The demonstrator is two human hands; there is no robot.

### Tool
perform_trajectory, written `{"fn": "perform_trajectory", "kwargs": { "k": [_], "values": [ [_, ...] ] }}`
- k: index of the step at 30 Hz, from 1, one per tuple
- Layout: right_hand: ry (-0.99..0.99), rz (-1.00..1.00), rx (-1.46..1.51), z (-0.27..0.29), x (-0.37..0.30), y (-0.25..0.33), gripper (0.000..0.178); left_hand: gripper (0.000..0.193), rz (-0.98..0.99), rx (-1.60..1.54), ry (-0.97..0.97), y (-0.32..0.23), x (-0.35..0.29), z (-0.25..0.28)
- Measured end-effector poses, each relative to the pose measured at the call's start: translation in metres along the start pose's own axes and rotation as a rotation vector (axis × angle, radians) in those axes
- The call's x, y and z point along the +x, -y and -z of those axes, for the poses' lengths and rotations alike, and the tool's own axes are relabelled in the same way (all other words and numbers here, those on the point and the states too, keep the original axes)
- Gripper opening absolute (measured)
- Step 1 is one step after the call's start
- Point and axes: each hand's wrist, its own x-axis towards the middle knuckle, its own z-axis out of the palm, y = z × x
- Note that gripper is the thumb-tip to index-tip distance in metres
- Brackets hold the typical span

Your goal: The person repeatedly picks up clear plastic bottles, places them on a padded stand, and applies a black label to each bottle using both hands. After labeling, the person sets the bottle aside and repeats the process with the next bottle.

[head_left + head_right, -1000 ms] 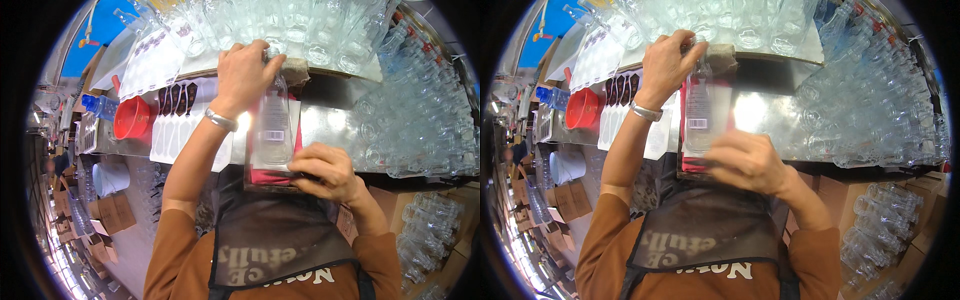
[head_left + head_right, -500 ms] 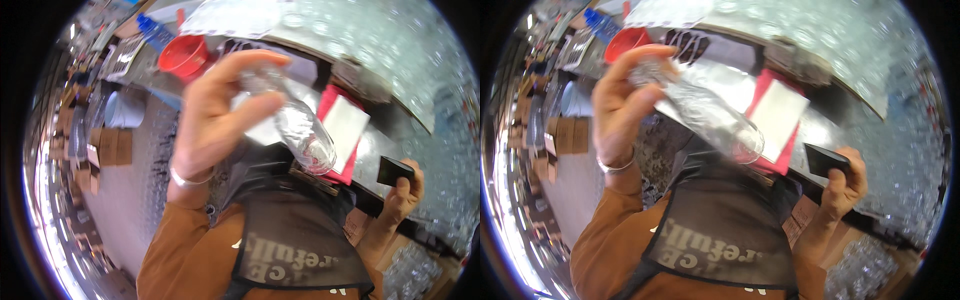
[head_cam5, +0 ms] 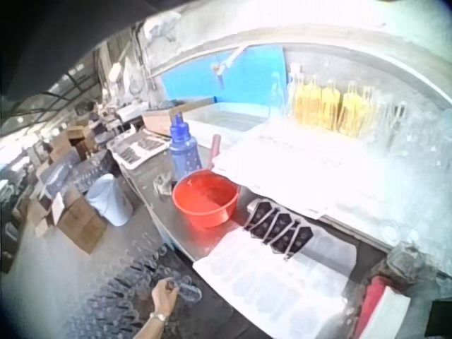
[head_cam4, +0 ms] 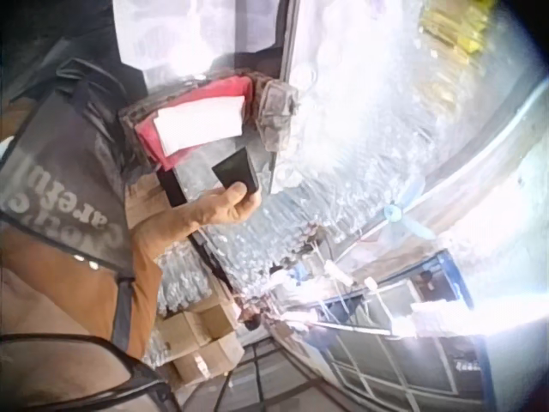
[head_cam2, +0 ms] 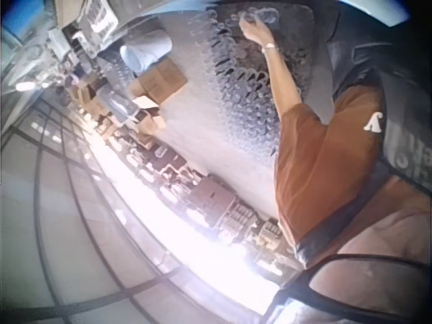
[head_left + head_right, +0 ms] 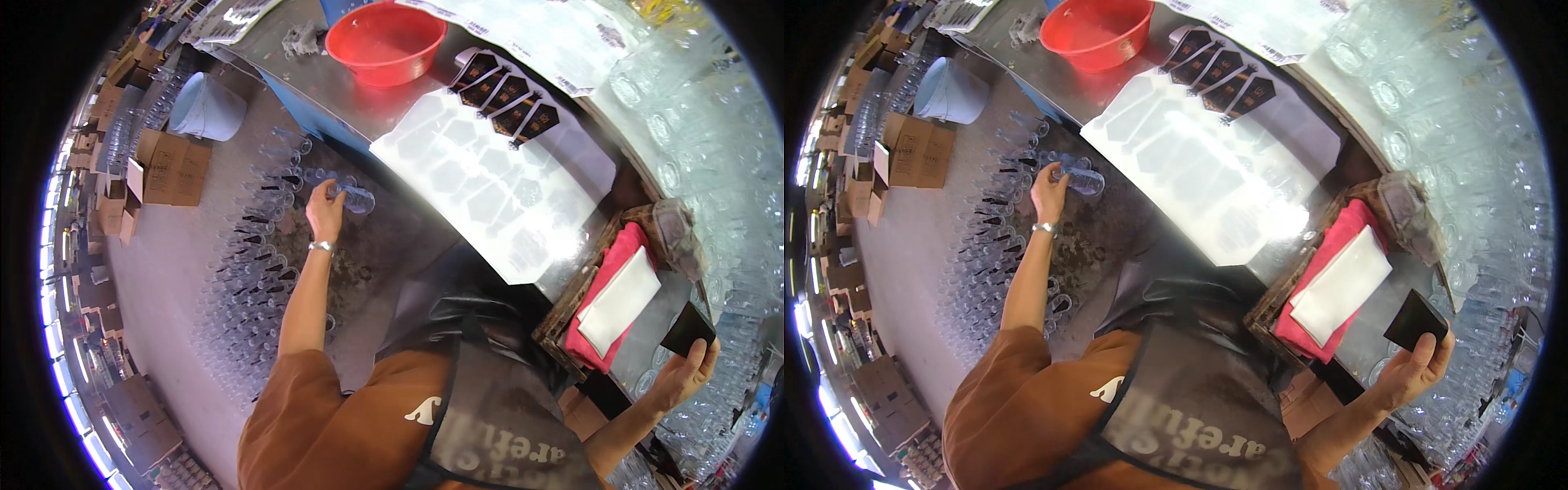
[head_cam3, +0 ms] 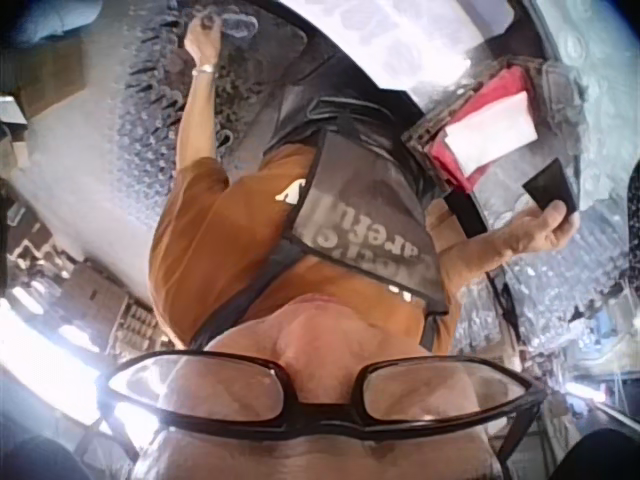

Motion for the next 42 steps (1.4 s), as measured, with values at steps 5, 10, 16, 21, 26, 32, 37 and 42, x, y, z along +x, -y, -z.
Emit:
{"fn": "perform_trajectory", "kwargs": {
  "k": [5, 10, 16, 21, 26, 32, 37, 42],
  "values": [
    [-0.001, -0.086, -0.179, 0.001, 0.003, -0.004, 0.022, 0.036, 0.047, 0.252, -0.047, 0.116, 0.014, -0.094],
    [0.021, -0.119, -0.231, -0.006, 0.002, -0.006, 0.018, 0.028, 0.170, 0.096, -0.133, 0.119, 0.027, -0.127],
    [0.003, -0.190, -0.267, 0.000, 0.004, -0.015, 0.023, 0.022, 0.190, 0.095, -0.133, 0.120, 0.032, -0.139],
    [0.027, -0.180, -0.305, 0.006, 0.002, -0.013, 0.025, 0.026, 0.311, 0.151, -0.067, 0.128, 0.041, -0.146],
    [0.032, -0.202, -0.363, 0.013, -0.013, -0.014, 0.025, 0.053, 0.135, 0.351, 0.018, 0.172, 0.036, -0.146],
    [-0.101, -0.226, -0.285, -0.012, 0.000, 0.014, 0.035, 0.033, -0.044, 0.461, -0.217, 0.165, 0.055, -0.087],
    [-0.329, 0.007, -0.003, 0.045, 0.025, 0.057, 0.027, 0.031, -0.209, -0.368, -0.477, -0.012, 0.063, -0.025],
    [-0.444, 0.282, -0.168, 0.090, 0.091, 0.097, 0.034, 0.031, -0.408, -0.710, -0.321, -0.215, 0.029, 0.037]
  ]
}}
